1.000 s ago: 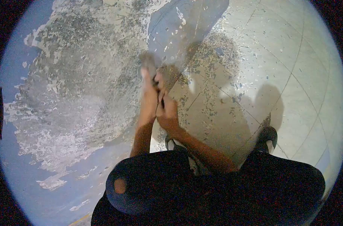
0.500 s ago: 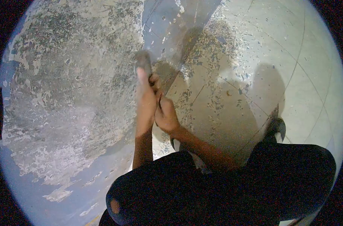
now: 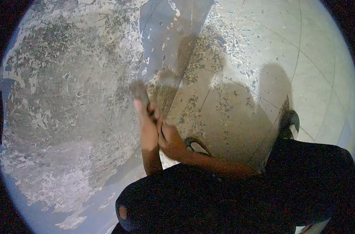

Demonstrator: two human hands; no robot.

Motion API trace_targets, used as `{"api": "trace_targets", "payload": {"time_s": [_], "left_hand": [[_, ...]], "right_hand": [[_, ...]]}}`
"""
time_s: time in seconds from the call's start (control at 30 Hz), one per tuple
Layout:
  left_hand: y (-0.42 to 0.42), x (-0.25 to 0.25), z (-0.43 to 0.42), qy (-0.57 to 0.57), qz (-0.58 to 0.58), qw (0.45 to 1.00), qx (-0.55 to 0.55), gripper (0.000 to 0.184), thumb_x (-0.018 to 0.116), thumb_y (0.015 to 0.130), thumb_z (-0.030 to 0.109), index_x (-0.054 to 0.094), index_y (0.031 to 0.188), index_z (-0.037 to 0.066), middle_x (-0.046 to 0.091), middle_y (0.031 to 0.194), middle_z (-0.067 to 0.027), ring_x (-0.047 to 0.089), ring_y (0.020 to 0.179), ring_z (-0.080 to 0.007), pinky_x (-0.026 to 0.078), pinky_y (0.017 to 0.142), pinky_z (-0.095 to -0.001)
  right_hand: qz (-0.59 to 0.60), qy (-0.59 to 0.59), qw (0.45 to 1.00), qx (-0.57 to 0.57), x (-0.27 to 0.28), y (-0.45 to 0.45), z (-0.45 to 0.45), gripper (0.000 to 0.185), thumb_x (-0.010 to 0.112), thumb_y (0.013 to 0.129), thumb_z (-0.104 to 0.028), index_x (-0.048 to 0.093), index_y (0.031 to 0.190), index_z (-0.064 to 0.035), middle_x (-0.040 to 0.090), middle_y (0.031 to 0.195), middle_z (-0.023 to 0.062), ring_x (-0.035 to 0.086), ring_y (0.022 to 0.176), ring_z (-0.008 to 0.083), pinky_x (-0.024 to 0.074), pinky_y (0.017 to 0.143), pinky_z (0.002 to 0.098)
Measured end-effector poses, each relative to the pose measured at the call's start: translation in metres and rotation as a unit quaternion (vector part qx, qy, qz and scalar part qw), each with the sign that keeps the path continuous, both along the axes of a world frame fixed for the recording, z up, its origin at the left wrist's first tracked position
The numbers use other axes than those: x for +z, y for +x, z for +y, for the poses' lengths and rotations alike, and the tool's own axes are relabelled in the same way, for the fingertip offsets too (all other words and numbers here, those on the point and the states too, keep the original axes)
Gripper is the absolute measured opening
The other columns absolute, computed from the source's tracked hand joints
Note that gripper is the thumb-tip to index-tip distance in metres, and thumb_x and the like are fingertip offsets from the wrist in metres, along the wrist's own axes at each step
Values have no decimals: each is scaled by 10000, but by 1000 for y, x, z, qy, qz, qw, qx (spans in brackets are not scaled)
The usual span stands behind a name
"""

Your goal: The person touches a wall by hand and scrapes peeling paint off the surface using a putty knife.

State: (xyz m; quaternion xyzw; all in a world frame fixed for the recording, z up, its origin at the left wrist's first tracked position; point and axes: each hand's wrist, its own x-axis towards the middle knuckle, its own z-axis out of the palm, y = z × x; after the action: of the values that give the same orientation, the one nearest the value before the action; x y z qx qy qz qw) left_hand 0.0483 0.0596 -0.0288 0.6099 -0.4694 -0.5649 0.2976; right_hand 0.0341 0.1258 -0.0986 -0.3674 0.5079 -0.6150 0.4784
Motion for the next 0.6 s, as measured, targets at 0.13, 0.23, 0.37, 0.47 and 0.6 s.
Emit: {"api": "trace_targets", "payload": {"time_s": [0.13, 0.23, 0.37, 0.47, 0.6], "left_hand": [[-33, 1, -26, -9, 39, 999, -37, 541, 251, 916, 577, 359, 668, 108, 281, 547, 40, 292, 455, -62, 230, 405, -229], [-25, -6, -29, -18, 69, 995, -75, 544, 249, 905, 602, 358, 673, 122, 282, 537, 41, 303, 433, -64, 238, 399, -227], [13, -25, 3, 70, 243, 968, -1, 571, 238, 871, 656, 387, 742, 120, 292, 525, 46, 303, 377, -105, 261, 393, -233], [22, -24, 24, 126, 285, 946, 88, 563, 287, 863, 656, 430, 763, 121, 330, 496, 49, 282, 349, -119, 318, 478, -232], [7, -11, 16, 122, 281, 948, 88, 511, 367, 863, 625, 418, 739, 132, 302, 510, 49, 280, 382, -108, 310, 464, -251]], "right_hand": [[-20, 53, 998, 0, 16, -47, -27, 292, 394, 918, -203, 464, 888, 78, 545, 756, 289, 540, 708, 450, 400, 594, 485], [37, 45, 997, -53, 9, -42, -29, 234, 454, 885, -158, 515, 867, 68, 550, 698, 217, 541, 606, 234, 410, 558, 355], [14, 20, 999, -42, 18, -23, 8, 263, 465, 902, -188, 523, 844, 62, 516, 608, 206, 516, 531, 233, 376, 500, 360], [99, 94, 988, 71, 7, -19, 27, 281, 457, 912, -194, 531, 821, 61, 506, 579, 198, 511, 502, 235, 369, 487, 362], [27, 102, 993, 50, 32, -38, 16, 332, 469, 916, -229, 537, 780, 65, 503, 573, 188, 492, 496, 217, 365, 484, 359]]}}
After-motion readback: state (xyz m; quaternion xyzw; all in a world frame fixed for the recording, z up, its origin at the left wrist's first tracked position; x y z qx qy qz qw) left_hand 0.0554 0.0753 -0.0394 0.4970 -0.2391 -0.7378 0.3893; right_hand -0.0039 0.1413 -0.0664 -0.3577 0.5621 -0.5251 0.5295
